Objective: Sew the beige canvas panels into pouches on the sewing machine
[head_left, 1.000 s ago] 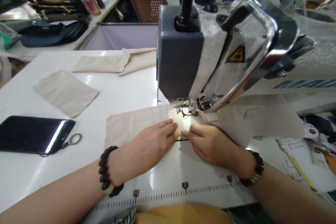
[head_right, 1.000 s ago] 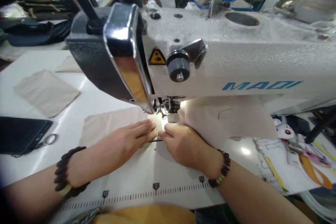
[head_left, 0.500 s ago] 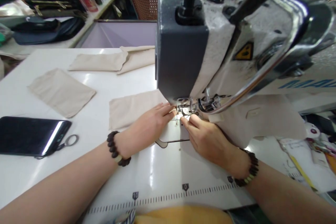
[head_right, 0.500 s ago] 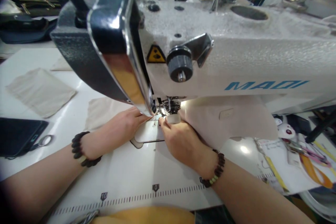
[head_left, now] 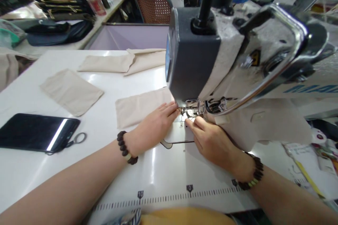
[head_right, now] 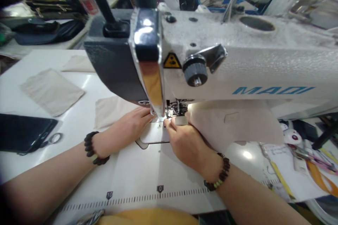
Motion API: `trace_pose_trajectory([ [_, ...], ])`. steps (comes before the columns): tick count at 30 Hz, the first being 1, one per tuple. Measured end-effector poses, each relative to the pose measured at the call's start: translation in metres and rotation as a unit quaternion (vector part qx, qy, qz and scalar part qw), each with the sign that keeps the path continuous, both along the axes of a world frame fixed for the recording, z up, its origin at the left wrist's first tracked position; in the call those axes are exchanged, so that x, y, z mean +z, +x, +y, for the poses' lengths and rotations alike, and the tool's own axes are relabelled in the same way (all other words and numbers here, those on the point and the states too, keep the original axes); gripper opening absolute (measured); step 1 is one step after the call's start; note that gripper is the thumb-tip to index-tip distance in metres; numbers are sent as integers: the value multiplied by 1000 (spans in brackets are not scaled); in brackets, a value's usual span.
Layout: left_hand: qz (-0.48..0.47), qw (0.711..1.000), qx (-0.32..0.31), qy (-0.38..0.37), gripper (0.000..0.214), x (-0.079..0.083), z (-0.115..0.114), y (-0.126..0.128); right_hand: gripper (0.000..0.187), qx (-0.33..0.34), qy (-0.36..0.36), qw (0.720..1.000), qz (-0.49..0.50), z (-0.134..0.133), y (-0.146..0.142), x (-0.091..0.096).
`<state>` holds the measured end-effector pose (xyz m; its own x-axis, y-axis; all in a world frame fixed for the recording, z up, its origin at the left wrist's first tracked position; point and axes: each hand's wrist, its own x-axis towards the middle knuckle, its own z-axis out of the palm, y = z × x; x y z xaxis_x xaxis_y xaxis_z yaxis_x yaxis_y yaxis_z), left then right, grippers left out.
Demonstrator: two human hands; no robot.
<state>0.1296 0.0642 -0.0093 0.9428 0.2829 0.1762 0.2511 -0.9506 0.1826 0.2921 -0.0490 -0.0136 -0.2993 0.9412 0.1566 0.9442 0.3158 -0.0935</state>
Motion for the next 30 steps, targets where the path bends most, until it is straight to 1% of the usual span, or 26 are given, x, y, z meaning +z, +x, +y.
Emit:
trace_pose_trajectory([
  [3, 25, 997, 52, 46, 27, 5, -1, -4, 37, -6, 5, 1000, 19, -2, 1, -2],
  [5, 67, 991, 103, 47, 21, 10, 3, -7, 39, -12, 7, 999, 34, -3, 2, -3],
  [8, 109, 977, 179, 43, 20, 16, 16, -14, 38, -8, 14, 998, 55, -5, 4, -7],
  [11, 108, 965, 235, 52, 21, 17, 30, -20, 37, 5, 34, 998, 61, -5, 6, -9],
  [15, 102, 963, 246, 50, 23, 14, 36, -23, 36, 23, 63, 997, 49, -4, 6, -10],
  [22, 98, 966, 235, 46, 20, 13, 36, -22, 35, 21, 56, 997, 46, -5, 8, -11],
  [24, 93, 965, 242, 47, 23, 10, 36, -21, 35, 22, 54, 997, 49, -4, 8, -13],
  [26, 84, 963, 251, 52, 30, 7, 37, -21, 35, 22, 57, 997, 55, -3, 6, -13],
  [28, 73, 962, 256, 59, 41, 4, 38, -21, 36, 20, 67, 996, 63, -5, 2, -8],
  [30, 63, 963, 254, 61, 46, 0, 38, -22, 34, 22, 75, 995, 66, -11, -1, 5],
])
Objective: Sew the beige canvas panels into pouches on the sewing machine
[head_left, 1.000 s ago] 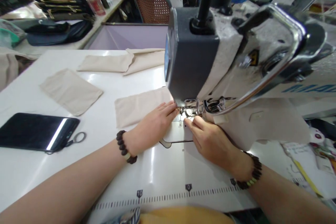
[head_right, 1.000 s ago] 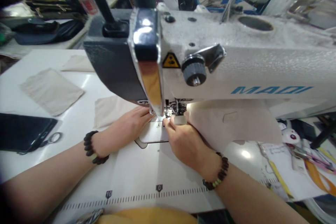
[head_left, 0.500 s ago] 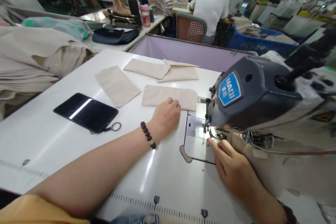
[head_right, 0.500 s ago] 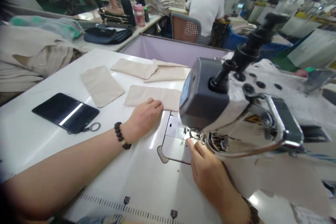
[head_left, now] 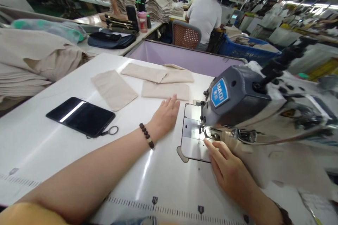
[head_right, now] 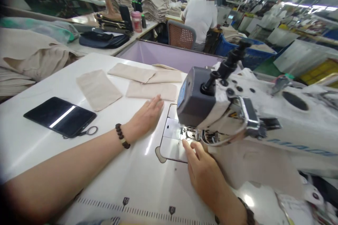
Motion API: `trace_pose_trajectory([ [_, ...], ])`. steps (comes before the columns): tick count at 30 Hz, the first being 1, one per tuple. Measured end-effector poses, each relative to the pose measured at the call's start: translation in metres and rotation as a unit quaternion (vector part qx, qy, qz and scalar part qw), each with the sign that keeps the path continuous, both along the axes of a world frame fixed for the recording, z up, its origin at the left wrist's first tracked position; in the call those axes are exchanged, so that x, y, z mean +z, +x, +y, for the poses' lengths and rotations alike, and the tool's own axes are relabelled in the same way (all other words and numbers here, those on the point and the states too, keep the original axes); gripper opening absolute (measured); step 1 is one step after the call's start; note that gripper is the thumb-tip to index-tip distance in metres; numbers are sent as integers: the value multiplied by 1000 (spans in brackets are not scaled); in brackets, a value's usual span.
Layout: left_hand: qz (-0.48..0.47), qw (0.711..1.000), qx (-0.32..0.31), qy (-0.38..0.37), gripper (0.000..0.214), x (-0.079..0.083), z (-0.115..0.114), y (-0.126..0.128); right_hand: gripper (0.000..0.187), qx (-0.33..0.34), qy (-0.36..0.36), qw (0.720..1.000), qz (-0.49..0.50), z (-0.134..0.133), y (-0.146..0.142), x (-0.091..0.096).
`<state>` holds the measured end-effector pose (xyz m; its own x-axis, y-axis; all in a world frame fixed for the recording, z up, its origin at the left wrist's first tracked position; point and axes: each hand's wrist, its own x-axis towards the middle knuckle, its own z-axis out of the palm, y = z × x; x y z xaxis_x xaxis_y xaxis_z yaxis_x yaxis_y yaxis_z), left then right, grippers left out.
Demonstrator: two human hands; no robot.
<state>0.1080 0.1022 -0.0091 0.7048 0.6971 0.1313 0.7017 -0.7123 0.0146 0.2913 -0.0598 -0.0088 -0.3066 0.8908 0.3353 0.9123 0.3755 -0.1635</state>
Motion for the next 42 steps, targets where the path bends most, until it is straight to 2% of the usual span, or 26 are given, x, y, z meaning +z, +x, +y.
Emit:
trace_pose_trajectory([
  [4, -22, 999, -23, 21, 42, -6, 0, -3, 22, 5, -11, 1000, -16, -25, 5, 39],
  [7, -42, 997, -43, 38, 39, -10, 1, -4, 22, -86, 20, 994, -63, -46, 22, 57],
  [10, -39, 997, -65, 23, 38, -11, -1, -4, 26, -173, 29, 977, -122, -61, 41, 52],
  [15, -15, 995, -97, 24, 37, -5, -6, -4, 22, -236, 35, 960, -143, -66, 51, 27],
  [21, 47, 990, -132, 25, 36, 4, -17, -9, 24, -213, 44, 968, -127, -69, 47, 27],
  [27, 41, 983, -180, 23, 34, 13, -32, -13, 26, -196, 47, 971, -127, -71, 50, 35],
  [31, 38, 969, -239, 47, 36, 16, -52, -16, 22, -183, -5, 983, 35, -74, 64, 60],
  [34, -37, 956, -290, 31, 40, 20, -75, -15, 22, -197, -41, 970, 134, -85, 66, 85],
  [36, -100, 946, -307, 11, 48, 25, -93, -9, 23, -193, -79, 965, 159, -97, 54, 97],
  [38, -155, 937, -312, -6, 58, 31, -109, 0, 23, -168, -122, 962, 176, -108, 31, 101],
  [40, -183, 923, -337, -23, 60, 35, -123, 11, 22, -135, -164, 959, 186, -117, 4, 97],
  [42, -168, 903, -393, -51, 51, 35, -133, 21, 20, -109, -196, 958, 181, -121, -19, 88],
])
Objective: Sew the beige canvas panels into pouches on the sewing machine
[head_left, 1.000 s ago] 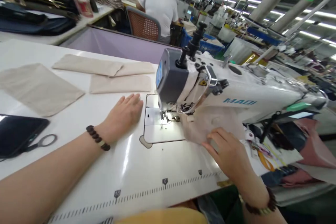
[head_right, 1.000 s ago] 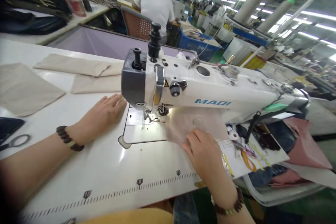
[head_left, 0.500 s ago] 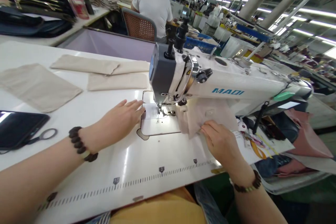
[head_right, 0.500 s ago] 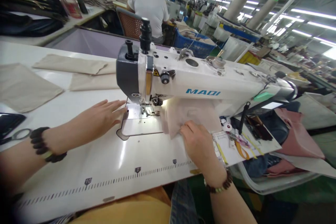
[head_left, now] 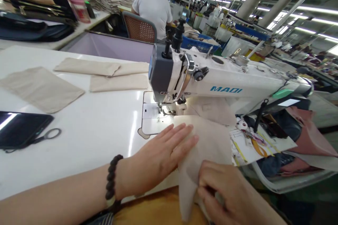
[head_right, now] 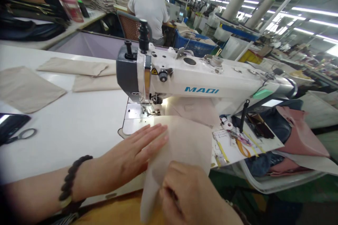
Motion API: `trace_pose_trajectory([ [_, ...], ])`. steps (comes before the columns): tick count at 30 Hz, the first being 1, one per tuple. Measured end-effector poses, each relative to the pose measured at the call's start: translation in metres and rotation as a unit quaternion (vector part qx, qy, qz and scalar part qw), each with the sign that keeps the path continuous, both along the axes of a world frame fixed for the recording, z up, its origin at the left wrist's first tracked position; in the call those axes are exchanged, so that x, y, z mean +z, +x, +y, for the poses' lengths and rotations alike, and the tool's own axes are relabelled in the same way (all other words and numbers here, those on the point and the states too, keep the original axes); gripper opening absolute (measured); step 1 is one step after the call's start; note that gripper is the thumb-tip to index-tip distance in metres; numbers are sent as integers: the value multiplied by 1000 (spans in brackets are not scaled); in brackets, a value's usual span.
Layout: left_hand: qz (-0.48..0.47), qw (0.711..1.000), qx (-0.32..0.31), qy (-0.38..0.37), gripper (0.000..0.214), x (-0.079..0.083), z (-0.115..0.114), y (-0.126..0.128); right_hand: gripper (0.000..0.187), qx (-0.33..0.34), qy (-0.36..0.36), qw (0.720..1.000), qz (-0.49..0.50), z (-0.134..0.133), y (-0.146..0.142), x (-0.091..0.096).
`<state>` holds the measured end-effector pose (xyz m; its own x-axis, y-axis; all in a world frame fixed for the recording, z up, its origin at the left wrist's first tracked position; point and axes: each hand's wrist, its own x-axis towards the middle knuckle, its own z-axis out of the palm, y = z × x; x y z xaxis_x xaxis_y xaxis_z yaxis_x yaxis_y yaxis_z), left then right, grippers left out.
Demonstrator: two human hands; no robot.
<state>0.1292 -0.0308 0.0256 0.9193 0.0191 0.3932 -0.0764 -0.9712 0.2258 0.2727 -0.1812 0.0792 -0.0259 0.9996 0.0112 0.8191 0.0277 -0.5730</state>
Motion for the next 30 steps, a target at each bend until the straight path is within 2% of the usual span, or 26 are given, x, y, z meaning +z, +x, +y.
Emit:
trace_pose_trajectory([
  [3, 84, 991, -107, -21, 30, -5, -5, 5, 20, 39, -47, 998, 31, 0, -12, -12],
  [6, 130, 982, -130, -40, 24, -12, 2, -8, 16, 58, -74, 994, 51, 4, -3, -19],
  [8, 129, 986, -98, -51, 29, -14, 14, -26, 13, 72, -69, 994, 46, 8, 6, -25],
  [10, 130, 988, -54, -67, 38, -15, 29, -52, 27, 91, -63, 994, 21, 12, 12, -32],
  [13, 139, 985, 31, -96, 50, -16, 51, -95, 45, 159, -86, 983, -20, 20, 15, -42],
  [16, 154, 965, 134, -163, 42, -17, 60, -130, 49, 232, -106, 967, -26, 29, 12, -47],
  [18, 147, 948, 190, -209, 38, -18, 58, -141, 54, 249, -86, 965, -18, 36, 9, -50],
  [20, 137, 935, 220, -244, 38, -18, 53, -143, 51, 204, -35, 978, 0, 44, 6, -54],
  [22, 127, 928, 227, -268, 37, -17, 48, -138, 37, 108, 14, 994, 32, 53, 3, -59],
  [24, 120, 923, 231, -283, 33, -15, 43, -132, 29, 13, 48, 996, 67, 61, 1, -64],
  [26, 113, 921, 234, -288, 31, -12, 39, -128, 36, -48, 72, 992, 93, 68, -2, -70],
  [28, 100, 921, 242, -288, 32, -10, 36, -127, 52, -93, 99, 986, 93, 72, -4, -78],
  [30, 82, 914, 266, -296, 33, -8, 35, -126, 61, -104, 151, 981, 58, 73, -4, -86],
])
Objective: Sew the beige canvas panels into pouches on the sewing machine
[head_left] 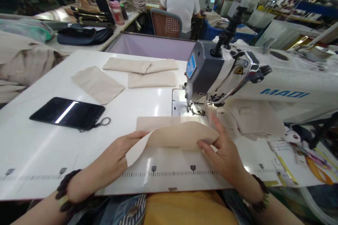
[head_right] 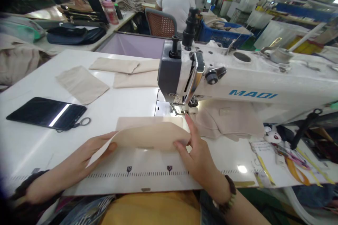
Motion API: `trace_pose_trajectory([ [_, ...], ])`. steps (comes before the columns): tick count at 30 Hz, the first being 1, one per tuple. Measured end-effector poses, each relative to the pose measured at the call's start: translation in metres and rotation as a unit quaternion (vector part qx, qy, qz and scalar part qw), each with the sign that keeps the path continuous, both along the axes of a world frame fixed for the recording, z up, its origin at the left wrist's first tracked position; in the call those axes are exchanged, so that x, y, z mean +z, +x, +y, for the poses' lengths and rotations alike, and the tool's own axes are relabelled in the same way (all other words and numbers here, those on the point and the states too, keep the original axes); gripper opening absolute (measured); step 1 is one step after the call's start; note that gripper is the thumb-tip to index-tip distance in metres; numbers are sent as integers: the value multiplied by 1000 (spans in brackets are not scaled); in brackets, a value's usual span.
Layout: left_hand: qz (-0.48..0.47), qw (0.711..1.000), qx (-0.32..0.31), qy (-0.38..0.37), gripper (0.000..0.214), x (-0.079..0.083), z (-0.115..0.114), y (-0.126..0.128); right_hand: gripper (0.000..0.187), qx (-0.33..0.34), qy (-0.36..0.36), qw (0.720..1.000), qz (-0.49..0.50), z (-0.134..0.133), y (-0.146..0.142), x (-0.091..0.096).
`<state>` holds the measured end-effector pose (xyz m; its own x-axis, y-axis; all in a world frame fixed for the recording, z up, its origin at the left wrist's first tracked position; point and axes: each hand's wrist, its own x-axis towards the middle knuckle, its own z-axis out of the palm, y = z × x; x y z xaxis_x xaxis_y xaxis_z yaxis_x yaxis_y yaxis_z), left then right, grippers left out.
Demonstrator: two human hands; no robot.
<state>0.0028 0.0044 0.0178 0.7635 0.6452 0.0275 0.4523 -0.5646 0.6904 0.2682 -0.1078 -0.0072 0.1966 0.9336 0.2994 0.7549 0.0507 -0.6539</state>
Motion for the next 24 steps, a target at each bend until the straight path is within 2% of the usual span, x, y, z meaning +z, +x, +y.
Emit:
trace_pose_trajectory([
  [2, -1, 999, 33, -27, 32, 1, 0, 1, 58, 25, 65, 996, -55, 1, 0, -7],
  [4, 6, 997, 58, -55, 33, 0, 1, 4, 50, 72, 94, 990, -82, 3, 2, -8],
  [8, 20, 993, 103, -47, 34, -4, 4, 7, 29, 141, 18, 987, -73, 13, 5, 5],
  [10, 20, 993, 114, -34, 31, -8, 5, 7, 28, 157, -20, 984, -79, 17, 5, 10],
  [13, 16, 992, 122, 19, 24, -15, 5, 6, 28, 138, -55, 984, -99, 20, 1, 12],
  [15, 15, 987, 152, 56, 22, -20, 5, 4, 28, 118, -52, 986, -106, 19, -2, 9],
  [18, 11, 976, 200, 80, 47, -26, 1, 1, 28, 93, -31, 989, -113, 16, -4, 3],
  [20, 10, 977, 188, 98, 48, -27, -1, -1, 29, 78, -20, 990, -120, 15, -4, 0],
  [24, 24, 983, 133, 123, 26, -24, -6, -2, 29, 62, -27, 989, -130, 14, -5, -4],
])
